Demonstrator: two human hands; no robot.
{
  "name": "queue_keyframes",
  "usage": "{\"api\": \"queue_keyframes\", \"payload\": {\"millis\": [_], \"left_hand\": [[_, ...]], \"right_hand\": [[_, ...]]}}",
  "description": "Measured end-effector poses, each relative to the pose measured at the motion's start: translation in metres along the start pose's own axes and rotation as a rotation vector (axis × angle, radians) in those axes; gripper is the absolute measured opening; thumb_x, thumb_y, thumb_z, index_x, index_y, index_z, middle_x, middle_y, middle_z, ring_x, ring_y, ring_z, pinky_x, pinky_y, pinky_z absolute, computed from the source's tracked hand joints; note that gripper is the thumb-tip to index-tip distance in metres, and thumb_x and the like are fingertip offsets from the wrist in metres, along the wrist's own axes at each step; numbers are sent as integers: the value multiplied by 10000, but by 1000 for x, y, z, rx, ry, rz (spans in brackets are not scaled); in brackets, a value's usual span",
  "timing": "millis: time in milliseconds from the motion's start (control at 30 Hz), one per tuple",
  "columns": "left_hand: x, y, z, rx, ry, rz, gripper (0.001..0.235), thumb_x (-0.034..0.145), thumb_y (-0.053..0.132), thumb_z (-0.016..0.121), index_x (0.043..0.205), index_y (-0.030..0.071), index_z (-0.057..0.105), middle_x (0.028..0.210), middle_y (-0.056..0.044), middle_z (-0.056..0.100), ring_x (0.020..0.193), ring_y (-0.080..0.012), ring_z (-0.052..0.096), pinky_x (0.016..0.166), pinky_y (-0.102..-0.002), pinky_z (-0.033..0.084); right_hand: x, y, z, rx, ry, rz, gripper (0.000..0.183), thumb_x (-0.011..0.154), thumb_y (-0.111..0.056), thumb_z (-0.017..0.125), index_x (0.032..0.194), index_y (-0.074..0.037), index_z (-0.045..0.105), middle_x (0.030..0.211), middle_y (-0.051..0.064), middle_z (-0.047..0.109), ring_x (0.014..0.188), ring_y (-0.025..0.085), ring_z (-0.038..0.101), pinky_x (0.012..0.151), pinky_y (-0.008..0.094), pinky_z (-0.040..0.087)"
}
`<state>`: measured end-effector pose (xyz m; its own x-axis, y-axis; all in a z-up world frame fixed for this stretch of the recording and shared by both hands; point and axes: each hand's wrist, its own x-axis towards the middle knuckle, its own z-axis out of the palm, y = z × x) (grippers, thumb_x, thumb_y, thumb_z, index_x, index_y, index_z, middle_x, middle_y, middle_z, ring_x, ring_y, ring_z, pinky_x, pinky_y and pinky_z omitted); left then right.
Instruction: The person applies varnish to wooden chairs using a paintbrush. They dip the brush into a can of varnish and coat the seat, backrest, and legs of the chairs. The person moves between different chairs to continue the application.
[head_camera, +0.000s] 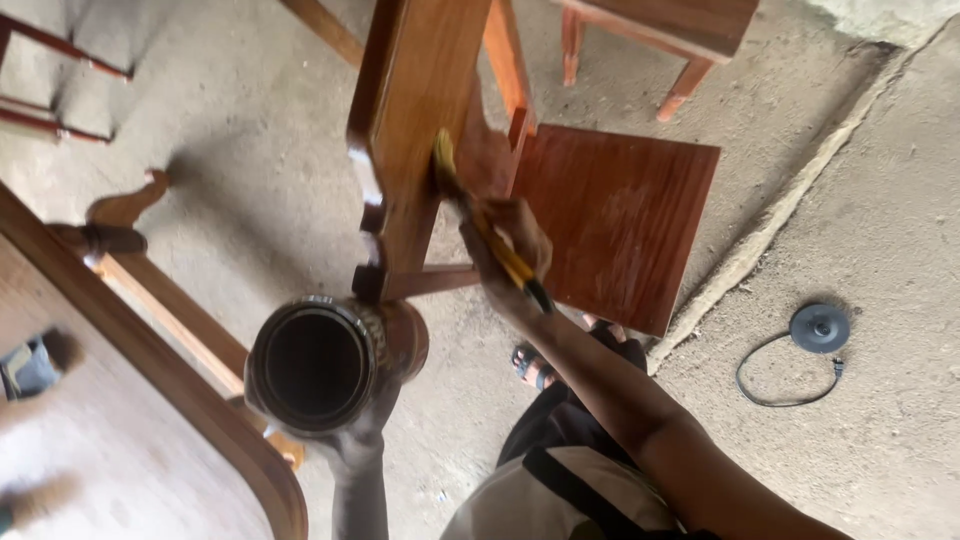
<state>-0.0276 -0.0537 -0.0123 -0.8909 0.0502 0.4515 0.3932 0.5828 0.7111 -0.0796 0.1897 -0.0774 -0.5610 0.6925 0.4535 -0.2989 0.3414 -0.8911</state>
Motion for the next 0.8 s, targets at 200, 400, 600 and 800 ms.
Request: {"api": "queue_keyframes", "payload": {"millis": [200,400,600,800], "left_hand": [[-11,-30,4,355,60,327,1288,732,491,879,1646,215,14,1521,-243,214,1433,-383,407,1191,-544,487],[13,-2,1,162,18,285,1270,799,528,891,1657,184,21,1605,-218,223,1457,-352,397,1159,-512,532],[36,1,-12,71,-60,185,1185,722,601,856,1612,102,254,1512,-174,378,1378,-311,510,1133,-499,569],[46,-17,-24,20,-151,239,1186,704,599,875,1611,117,281,1483,-152,364,1409,-309,478,1168,-508,541]], "right_hand": [[-52,-25,-22,328,-259,-200,119,952,-52,761,979,-40,646,935,115,715,803,155,727,623,275,613],[-21,-6,-55,510,-587,60,115,979,-121,740,951,-41,663,979,127,734,836,174,743,694,289,649],[-7,1,-43,736,-322,307,159,976,-147,757,960,-46,635,919,110,719,707,126,674,588,261,572],[-59,-42,-26,973,-174,504,182,960,-134,772,1032,-23,647,932,103,703,845,151,692,777,326,609]]}}
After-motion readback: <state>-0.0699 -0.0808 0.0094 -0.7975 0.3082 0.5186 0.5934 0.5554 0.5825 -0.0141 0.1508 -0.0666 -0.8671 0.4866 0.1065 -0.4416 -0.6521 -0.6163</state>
